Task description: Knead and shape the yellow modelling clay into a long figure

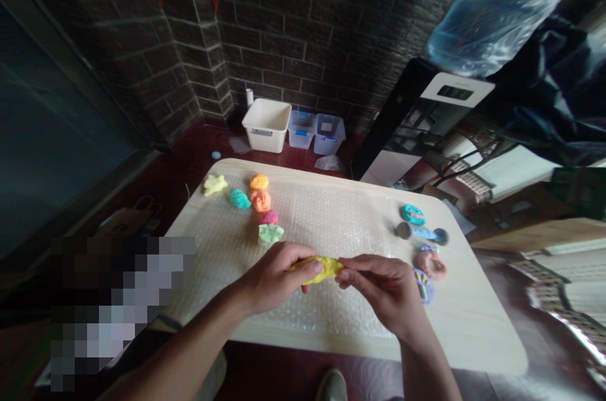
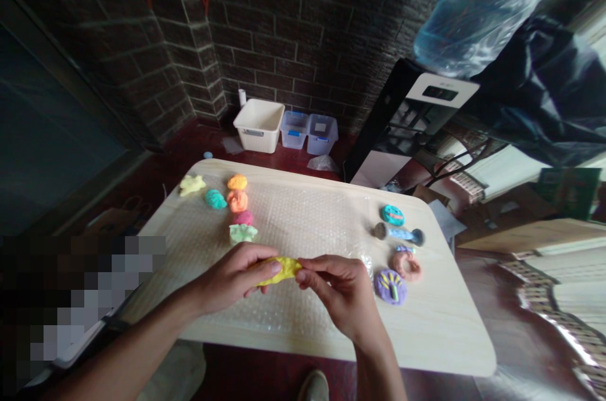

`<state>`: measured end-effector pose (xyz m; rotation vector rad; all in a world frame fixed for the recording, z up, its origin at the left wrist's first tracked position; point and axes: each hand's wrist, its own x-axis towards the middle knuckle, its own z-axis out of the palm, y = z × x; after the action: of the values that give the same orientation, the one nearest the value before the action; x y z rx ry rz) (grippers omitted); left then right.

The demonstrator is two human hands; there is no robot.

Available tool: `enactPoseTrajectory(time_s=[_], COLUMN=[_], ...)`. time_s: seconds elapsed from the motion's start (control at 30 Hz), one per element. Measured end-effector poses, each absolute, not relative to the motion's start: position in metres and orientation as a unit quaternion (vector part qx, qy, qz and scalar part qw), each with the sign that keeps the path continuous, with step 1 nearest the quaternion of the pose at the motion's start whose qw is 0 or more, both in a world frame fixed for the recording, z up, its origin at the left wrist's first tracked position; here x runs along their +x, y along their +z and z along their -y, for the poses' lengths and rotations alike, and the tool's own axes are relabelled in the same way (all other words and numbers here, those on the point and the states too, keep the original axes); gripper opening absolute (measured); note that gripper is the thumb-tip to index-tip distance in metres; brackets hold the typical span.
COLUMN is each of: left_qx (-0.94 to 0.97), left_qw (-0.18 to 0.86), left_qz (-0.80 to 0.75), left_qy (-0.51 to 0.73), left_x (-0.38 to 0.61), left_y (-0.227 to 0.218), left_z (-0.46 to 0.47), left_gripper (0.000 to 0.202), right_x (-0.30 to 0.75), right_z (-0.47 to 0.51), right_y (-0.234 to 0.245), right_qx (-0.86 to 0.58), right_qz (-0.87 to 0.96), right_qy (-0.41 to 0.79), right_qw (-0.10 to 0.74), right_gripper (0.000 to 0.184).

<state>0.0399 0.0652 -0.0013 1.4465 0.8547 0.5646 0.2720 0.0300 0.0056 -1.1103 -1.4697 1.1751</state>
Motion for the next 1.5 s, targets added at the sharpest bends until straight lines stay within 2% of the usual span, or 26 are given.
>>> enactPoseTrajectory(time_s=[0.1, 0.23, 0.37, 0.67, 0.87, 0.93, 1.03, 1.17, 1.27, 1.4, 1.5], left_qx=[0.667, 0.707, 0.727, 0.763, 0.740, 0.726, 0.713, 0.685, 0.668, 0.654, 0.648], left_qw=[0.596, 0.540, 0.508, 0.454, 0.478, 0.498, 0.508, 0.511, 0.525, 0.527, 0.497], left_qz=[-0.366, -0.362, -0.343, -0.332, -0.338, -0.334, -0.338, -0.372, -0.383, -0.379, -0.383], left_qy=[0.257, 0.279, 0.309, 0.318, 0.332, 0.337, 0.345, 0.361, 0.362, 0.388, 0.431], left_x=[0.041, 0.043, 0.045, 0.044, 0.046, 0.048, 0.052, 0.054, 0.051, 0.047, 0.045], left_y=[0.001, 0.005, 0.008, 0.008, 0.010, 0.011, 0.012, 0.013, 0.015, 0.018, 0.018], left_z=[-0.063, -0.061, -0.060, -0.061, -0.060, -0.061, -0.060, -0.058, -0.055, -0.053, -0.052], left_gripper=[0.039, 0.034, 0.029, 0.022, 0.024, 0.025, 0.027, 0.030, 0.030, 0.032, 0.030], right_x=[0.271, 0.268, 0.267, 0.265, 0.265, 0.266, 0.265, 0.262, 0.258, 0.245, 0.235], right_z=[-0.029, -0.029, -0.029, -0.025, -0.026, -0.027, -0.027, -0.024, -0.021, -0.021, -0.023], right_y=[0.001, 0.000, 0.005, 0.018, 0.011, 0.011, 0.013, 0.015, 0.016, 0.021, 0.025], right_qx=[-0.458, -0.456, -0.445, -0.452, -0.469, -0.463, -0.454, -0.467, -0.472, -0.476, -0.500], right_qz=[0.565, 0.580, 0.610, 0.702, 0.608, 0.595, 0.619, 0.644, 0.652, 0.616, 0.557], right_qy=[0.502, 0.498, 0.476, 0.395, 0.453, 0.460, 0.448, 0.423, 0.411, 0.421, 0.450], right_qw=[0.468, 0.455, 0.451, 0.383, 0.453, 0.469, 0.458, 0.433, 0.428, 0.466, 0.487], right_gripper=[0.020, 0.013, 0.013, 0.021, 0.021, 0.016, 0.009, 0.020, 0.021, 0.015, 0.017])
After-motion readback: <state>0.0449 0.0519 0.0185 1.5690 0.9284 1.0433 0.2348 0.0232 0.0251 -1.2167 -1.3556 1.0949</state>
